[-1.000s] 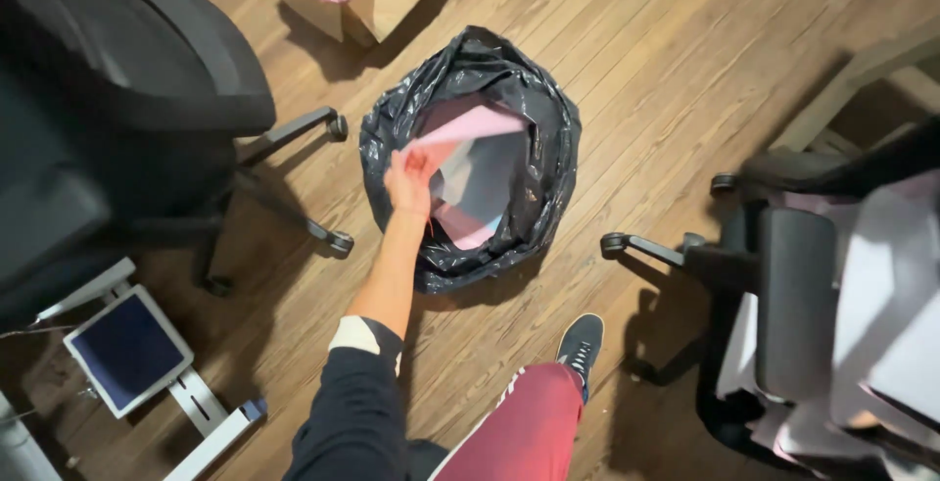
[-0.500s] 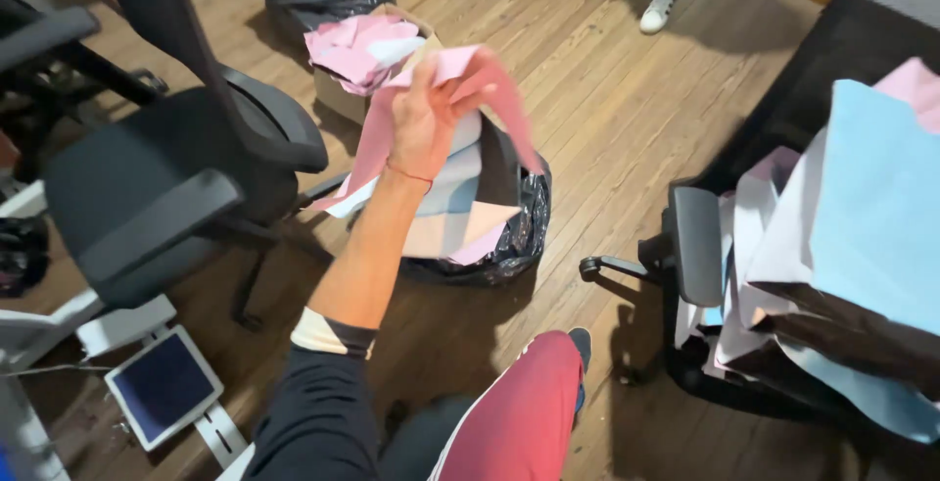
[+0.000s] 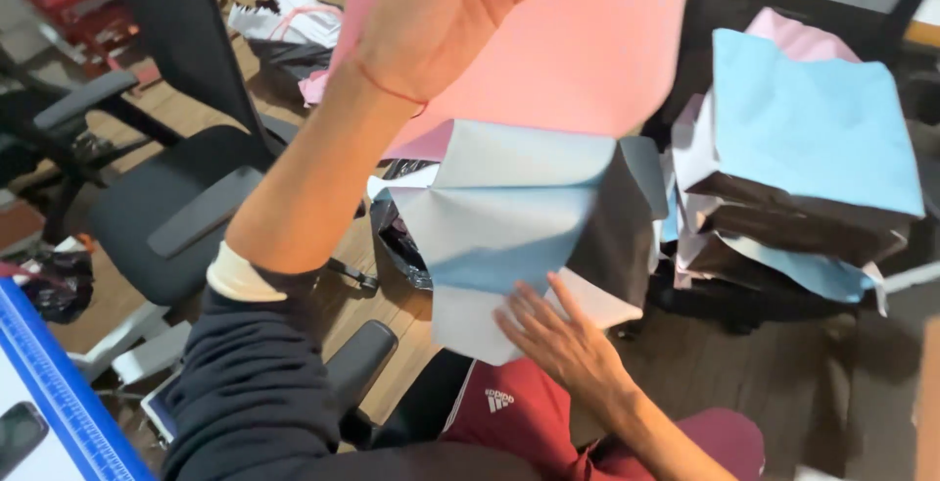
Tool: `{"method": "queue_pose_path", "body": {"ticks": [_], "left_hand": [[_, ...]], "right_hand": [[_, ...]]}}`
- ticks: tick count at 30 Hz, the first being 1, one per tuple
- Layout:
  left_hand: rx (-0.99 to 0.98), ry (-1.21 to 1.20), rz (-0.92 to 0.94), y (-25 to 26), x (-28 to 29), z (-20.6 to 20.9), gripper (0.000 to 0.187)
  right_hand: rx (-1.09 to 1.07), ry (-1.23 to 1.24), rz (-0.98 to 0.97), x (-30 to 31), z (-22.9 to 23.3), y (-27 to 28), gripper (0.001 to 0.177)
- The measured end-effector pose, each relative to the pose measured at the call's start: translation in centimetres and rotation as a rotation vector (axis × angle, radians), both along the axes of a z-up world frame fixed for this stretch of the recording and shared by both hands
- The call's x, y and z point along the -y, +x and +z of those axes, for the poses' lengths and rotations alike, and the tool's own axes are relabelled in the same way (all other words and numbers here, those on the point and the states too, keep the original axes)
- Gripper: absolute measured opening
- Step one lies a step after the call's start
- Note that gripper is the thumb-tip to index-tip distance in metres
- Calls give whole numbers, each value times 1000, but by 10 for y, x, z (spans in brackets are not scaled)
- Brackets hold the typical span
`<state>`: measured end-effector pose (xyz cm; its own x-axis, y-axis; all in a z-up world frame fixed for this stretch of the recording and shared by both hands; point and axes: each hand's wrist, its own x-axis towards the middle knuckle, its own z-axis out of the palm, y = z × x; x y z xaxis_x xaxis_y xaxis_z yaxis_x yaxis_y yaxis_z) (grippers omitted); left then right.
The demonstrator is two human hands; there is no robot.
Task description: Sewing fabric panels together using an industrial sewing machine to create bags or covers.
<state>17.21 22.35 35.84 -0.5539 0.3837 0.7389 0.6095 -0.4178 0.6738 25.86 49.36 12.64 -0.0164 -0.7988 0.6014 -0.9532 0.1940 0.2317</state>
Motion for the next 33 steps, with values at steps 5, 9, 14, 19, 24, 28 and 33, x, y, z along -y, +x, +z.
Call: {"method": "queue_pose_path", "body": {"ticks": [5,9,14,19,24,28,33], "left_hand": [[191,-107,-39,74,-47,20,32],[383,-273,165,82,-42,-49,34],[23,-600,-191,123,-53,-69,31],[64,-418,-464,105,-58,-122,32],[13,-370,-499,71,-49,-137,37],[-57,-851,431,86,-53,-59,36],[-813,-659,1140,141,-120,-8,38]], "right_hand": [[295,457,-26,-55,-4,12,2],[560,127,-62,-133,43,34,16],[637,-579,-405,-199,71,67,29],[589,-649,-447,-216,88,76,29],[814,-388,-379,-254,42,69,15],[585,-475,-814,-226,88,104,22],[176,-457,-885,-161,162,119,26]]}}
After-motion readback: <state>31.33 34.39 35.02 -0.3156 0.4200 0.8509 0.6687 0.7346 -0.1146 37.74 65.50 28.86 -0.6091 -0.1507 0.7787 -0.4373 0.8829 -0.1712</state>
